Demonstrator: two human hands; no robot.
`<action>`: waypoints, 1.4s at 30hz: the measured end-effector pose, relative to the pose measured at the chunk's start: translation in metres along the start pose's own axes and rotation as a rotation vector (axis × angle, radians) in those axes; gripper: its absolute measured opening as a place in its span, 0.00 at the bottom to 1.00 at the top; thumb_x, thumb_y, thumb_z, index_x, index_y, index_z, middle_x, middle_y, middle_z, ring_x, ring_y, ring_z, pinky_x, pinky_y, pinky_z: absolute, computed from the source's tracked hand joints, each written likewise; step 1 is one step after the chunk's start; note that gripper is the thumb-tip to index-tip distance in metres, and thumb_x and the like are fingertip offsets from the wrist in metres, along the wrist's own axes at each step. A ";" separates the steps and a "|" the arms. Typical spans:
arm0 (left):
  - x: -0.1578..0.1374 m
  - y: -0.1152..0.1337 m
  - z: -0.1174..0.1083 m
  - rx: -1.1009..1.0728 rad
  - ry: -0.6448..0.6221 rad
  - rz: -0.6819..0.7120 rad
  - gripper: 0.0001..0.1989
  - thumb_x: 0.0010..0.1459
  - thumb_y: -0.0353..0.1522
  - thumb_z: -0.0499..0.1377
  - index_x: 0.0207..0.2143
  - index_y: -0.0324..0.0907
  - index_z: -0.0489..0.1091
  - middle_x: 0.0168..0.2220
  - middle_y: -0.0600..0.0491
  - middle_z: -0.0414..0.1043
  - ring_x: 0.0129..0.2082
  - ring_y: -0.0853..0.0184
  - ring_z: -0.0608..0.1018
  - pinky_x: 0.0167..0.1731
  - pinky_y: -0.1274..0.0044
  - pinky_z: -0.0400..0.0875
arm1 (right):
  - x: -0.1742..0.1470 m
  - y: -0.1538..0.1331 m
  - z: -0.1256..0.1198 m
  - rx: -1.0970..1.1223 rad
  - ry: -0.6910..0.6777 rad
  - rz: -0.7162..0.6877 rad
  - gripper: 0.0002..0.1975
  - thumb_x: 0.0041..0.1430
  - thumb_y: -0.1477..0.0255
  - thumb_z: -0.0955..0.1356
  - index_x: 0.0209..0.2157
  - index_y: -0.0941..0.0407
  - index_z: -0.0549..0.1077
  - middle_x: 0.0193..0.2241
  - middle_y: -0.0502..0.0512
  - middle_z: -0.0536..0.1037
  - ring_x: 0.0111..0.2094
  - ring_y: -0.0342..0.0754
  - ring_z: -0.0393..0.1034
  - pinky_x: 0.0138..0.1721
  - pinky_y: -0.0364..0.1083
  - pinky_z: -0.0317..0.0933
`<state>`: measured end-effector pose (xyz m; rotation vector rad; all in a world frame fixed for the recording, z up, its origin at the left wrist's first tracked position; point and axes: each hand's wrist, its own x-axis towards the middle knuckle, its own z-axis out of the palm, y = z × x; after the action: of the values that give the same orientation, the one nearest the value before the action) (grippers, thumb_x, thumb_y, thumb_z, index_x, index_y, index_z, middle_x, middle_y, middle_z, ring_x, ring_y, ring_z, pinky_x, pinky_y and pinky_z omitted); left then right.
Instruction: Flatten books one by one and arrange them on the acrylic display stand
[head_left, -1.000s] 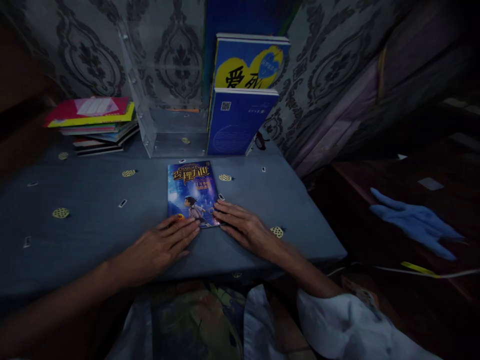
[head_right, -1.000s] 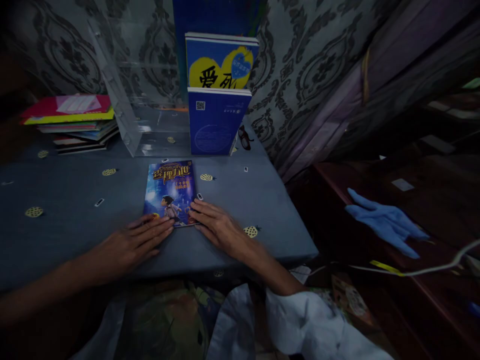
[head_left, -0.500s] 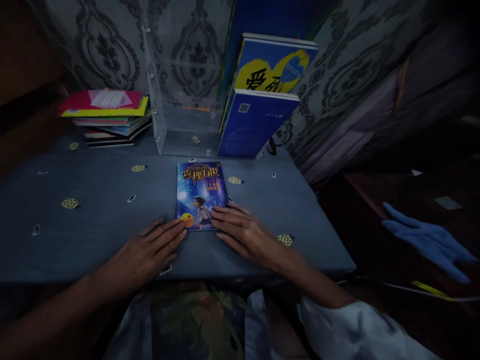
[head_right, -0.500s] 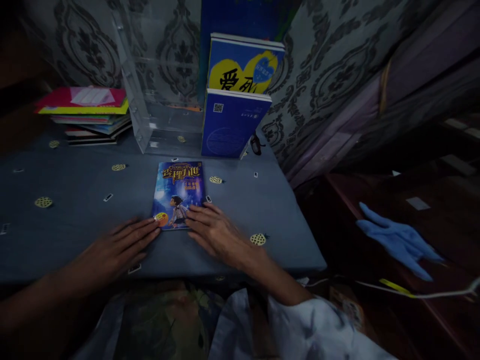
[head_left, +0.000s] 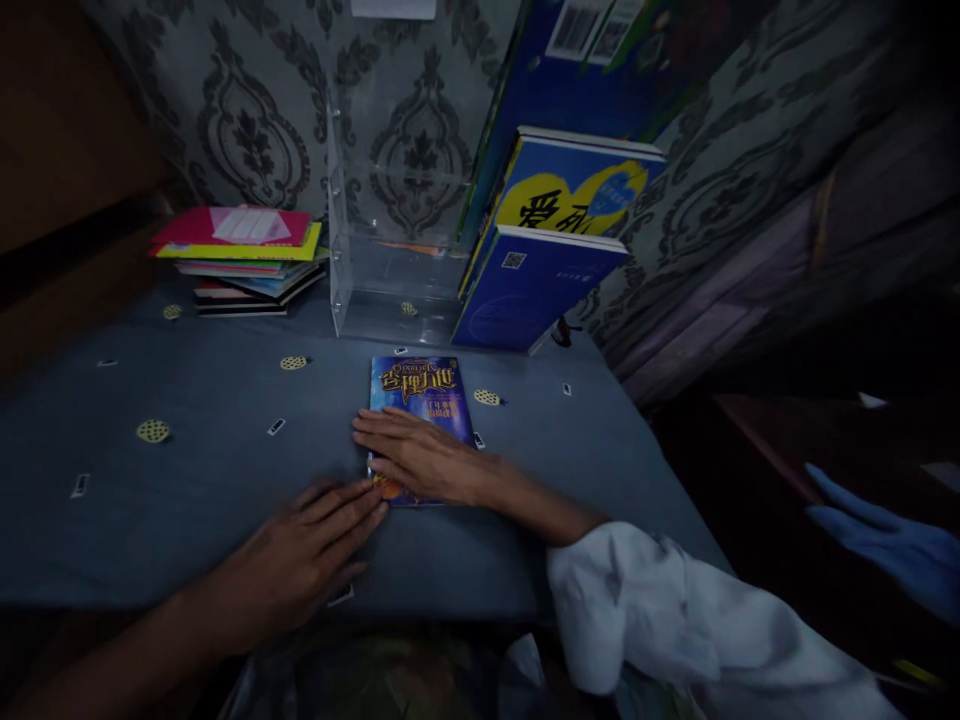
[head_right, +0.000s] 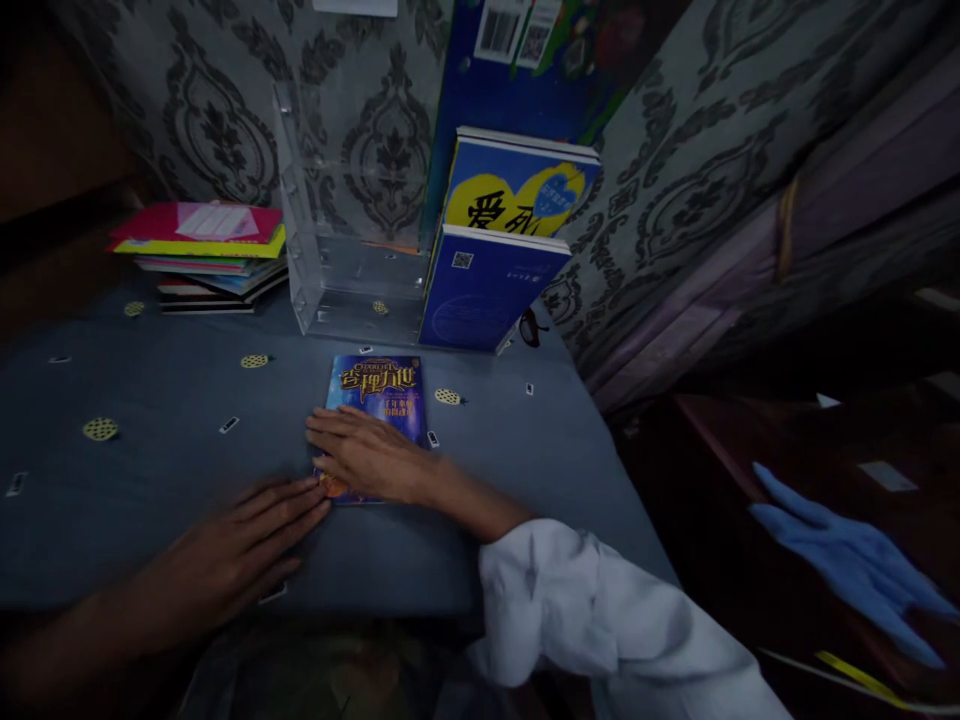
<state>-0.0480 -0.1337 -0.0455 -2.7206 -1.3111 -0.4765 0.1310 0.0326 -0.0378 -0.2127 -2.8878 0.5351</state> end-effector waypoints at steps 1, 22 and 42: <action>0.000 0.000 0.000 -0.001 -0.009 0.002 0.23 0.71 0.32 0.50 0.65 0.37 0.61 0.61 0.43 0.69 0.62 0.59 0.70 0.61 0.66 0.66 | 0.005 0.008 0.000 -0.005 0.005 0.008 0.21 0.72 0.68 0.60 0.61 0.60 0.67 0.64 0.62 0.67 0.68 0.48 0.53 0.69 0.54 0.50; 0.004 -0.001 -0.002 -0.002 0.003 -0.017 0.21 0.71 0.33 0.50 0.63 0.39 0.64 0.60 0.45 0.70 0.59 0.60 0.72 0.58 0.68 0.69 | -0.001 0.087 -0.017 -0.079 0.149 0.383 0.28 0.71 0.60 0.59 0.66 0.60 0.61 0.66 0.67 0.62 0.69 0.57 0.53 0.68 0.63 0.48; 0.065 -0.064 0.036 -0.066 0.016 -0.418 0.27 0.70 0.44 0.47 0.65 0.41 0.62 0.64 0.39 0.64 0.63 0.49 0.68 0.58 0.55 0.66 | -0.070 0.006 0.019 -0.114 0.296 0.575 0.29 0.70 0.63 0.61 0.68 0.60 0.57 0.69 0.69 0.54 0.70 0.63 0.47 0.66 0.66 0.53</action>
<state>-0.0509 -0.0374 -0.0631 -2.4790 -1.8985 -0.5787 0.1952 0.0193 -0.0692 -1.0605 -2.5413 0.3786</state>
